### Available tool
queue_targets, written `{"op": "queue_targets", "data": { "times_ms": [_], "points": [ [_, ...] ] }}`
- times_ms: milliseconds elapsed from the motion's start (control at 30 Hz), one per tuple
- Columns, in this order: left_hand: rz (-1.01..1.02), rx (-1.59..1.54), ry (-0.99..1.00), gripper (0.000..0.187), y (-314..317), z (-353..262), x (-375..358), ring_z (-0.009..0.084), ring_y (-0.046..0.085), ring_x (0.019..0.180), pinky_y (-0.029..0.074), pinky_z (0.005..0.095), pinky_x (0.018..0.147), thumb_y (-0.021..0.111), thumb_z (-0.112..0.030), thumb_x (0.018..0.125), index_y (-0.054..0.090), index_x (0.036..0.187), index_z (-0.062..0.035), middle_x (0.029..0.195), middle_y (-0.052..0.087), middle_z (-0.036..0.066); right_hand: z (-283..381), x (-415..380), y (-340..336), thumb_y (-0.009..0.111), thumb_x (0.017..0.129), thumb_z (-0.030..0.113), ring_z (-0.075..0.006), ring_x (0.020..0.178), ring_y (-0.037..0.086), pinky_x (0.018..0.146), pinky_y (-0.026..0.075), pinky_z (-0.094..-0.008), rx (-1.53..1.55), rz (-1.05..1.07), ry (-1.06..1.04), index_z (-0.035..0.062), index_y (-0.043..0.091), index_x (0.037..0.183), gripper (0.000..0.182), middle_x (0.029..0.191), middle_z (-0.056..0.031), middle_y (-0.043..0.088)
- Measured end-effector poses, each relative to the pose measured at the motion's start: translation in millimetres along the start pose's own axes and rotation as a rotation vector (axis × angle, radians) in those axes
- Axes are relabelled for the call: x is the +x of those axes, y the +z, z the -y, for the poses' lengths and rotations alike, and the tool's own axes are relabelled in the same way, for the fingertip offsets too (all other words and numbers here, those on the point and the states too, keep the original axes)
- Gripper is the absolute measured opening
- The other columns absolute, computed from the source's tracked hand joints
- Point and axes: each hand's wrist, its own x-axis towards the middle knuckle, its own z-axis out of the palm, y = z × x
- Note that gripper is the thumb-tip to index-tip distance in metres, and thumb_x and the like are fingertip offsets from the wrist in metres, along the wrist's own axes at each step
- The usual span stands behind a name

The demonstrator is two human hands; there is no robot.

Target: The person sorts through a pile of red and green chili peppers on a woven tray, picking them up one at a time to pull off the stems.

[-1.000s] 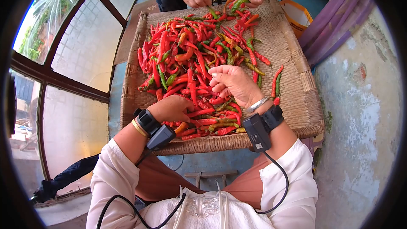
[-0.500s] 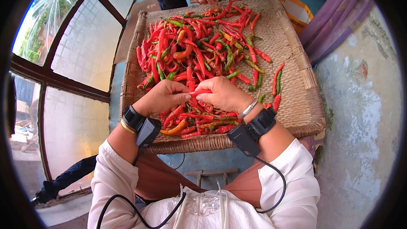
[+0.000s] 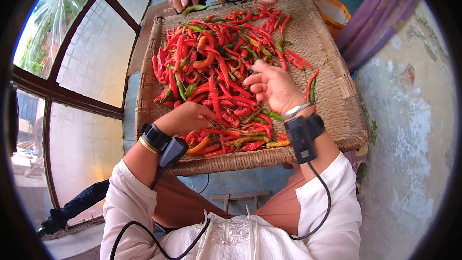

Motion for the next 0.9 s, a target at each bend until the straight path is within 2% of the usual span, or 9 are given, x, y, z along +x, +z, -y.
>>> {"op": "queue_targets", "data": {
  "times_ms": [67, 200, 333, 433, 467, 700, 767, 867, 900],
  "points": [
    [0.071, 0.096, 0.129, 0.029, 7.2, -0.9, 2.5, 0.0278, 0.058, 0.084, 0.045, 0.0342, 0.075, 0.06, -0.014, 0.072, 0.059, 0.098, -0.0018, 0.09, 0.06, 0.015, -3.7, -4.2, 7.8, 0.053, 0.084, 0.029, -0.0079, 0.054, 0.054, 0.044, 0.043, -0.0195, -0.298, 0.132, -0.026, 0.0036, 0.055, 0.093, 0.027, 0.071, -0.0067, 0.061],
    [0.069, 0.137, 0.201, 0.031, 16.7, 5.4, 5.5, 0.0265, 0.058, 0.079, 0.046, 0.0349, 0.071, 0.061, -0.018, 0.071, 0.059, 0.098, -0.0025, 0.086, 0.061, 0.013, -17.4, -4.9, 18.9, 0.056, 0.081, 0.02, -0.008, 0.063, 0.056, 0.054, 0.045, -0.0216, -0.935, 0.296, -0.054, 0.0005, 0.054, 0.104, 0.03, 0.078, -0.0063, 0.062],
    [0.244, 0.241, 0.057, 0.031, 12.2, -5.0, 4.3, 0.026, 0.058, 0.073, 0.045, 0.0359, 0.065, 0.063, -0.023, 0.07, 0.06, 0.096, -0.0068, 0.079, 0.061, 0.01, -23.7, -4.3, 16.9, 0.058, 0.078, 0.019, -0.016, 0.08, 0.058, 0.073, 0.045, -0.0285, -1.219, 0.416, -0.124, 0.0, 0.057, 0.1, 0.029, 0.084, -0.0093, 0.063],
    [0.254, 0.303, 0.056, 0.026, 12.4, -5.1, 6.6, 0.0253, 0.058, 0.07, 0.045, 0.0356, 0.063, 0.063, -0.023, 0.069, 0.062, 0.091, -0.008, 0.077, 0.061, 0.01, -26.8, -4.8, 17.4, 0.059, 0.075, 0.02, -0.0194, 0.081, 0.059, 0.073, 0.045, -0.0303, -1.45, 0.49, -0.246, 0.0019, 0.058, 0.099, 0.031, 0.087, -0.0115, 0.062],
    [0.263, 0.328, 0.057, 0.023, 12.5, -4.5, 7.9, 0.025, 0.058, 0.07, 0.045, 0.0352, 0.063, 0.062, -0.022, 0.07, 0.063, 0.088, -0.008, 0.076, 0.061, 0.011, -29.9, -2.2, 15.4, 0.06, 0.072, 0.022, -0.0254, 0.084, 0.059, 0.074, 0.045, -0.0328, -1.479, 0.51, -0.212, 0.0027, 0.059, 0.098, 0.033, 0.09, -0.0132, 0.061],
    [-0.09, 0.015, 0.187, 0.015, -8.7, -8.0, -1.8, 0.0166, 0.057, 0.064, 0.044, 0.028, 0.06, 0.061, -0.013, 0.075, 0.063, 0.087, -0.0038, 0.069, 0.06, 0.006, -28.4, -5.3, 18.0, 0.06, 0.07, 0.023, -0.03, 0.083, 0.058, 0.073, 0.044, -0.0375, -1.508, 0.5, -0.25, 0.0035, 0.06, 0.096, 0.032, 0.084, -0.0161, 0.061],
    [-0.113, -0.352, -0.06, 0.013, -19.3, -10.4, -5.5, 0.0077, 0.053, 0.061, 0.043, 0.022, 0.056, 0.059, -0.012, 0.08, 0.061, 0.09, -0.0024, 0.065, 0.057, -0.001, -31.8, -0.6, 13.0, 0.058, 0.074, 0.022, -0.0258, 0.075, 0.059, 0.067, 0.045, -0.0359, -1.464, 0.504, -0.388, 0.0026, 0.06, 0.094, 0.028, 0.076, -0.0138, 0.061],
    [-0.17, -0.398, -0.135, 0.014, -31.1, -9.7, -12.9, 0.0029, 0.05, 0.058, 0.041, 0.0184, 0.052, 0.055, -0.013, 0.084, 0.06, 0.091, -0.0017, 0.066, 0.054, -0.004, -26.5, 0.3, 16.6, 0.053, 0.082, 0.021, -0.0093, 0.054, 0.05, 0.053, 0.042, -0.0252, -1.032, 0.369, -0.188, 0.0012, 0.059, 0.082, 0.021, 0.059, -0.0022, 0.053],
    [-0.203, -0.41, -0.167, 0.013, -32.3, -7.8, -14.5, 0.0029, 0.05, 0.057, 0.041, 0.0182, 0.051, 0.055, -0.013, 0.084, 0.06, 0.091, -0.0019, 0.067, 0.055, -0.004, -22.0, -0.9, 16.5, 0.053, 0.082, 0.021, -0.0093, 0.054, 0.05, 0.053, 0.042, -0.0252, -1.03, 0.374, -0.191, 0.0012, 0.059, 0.082, 0.021, 0.059, -0.0022, 0.053]
  ]
}}
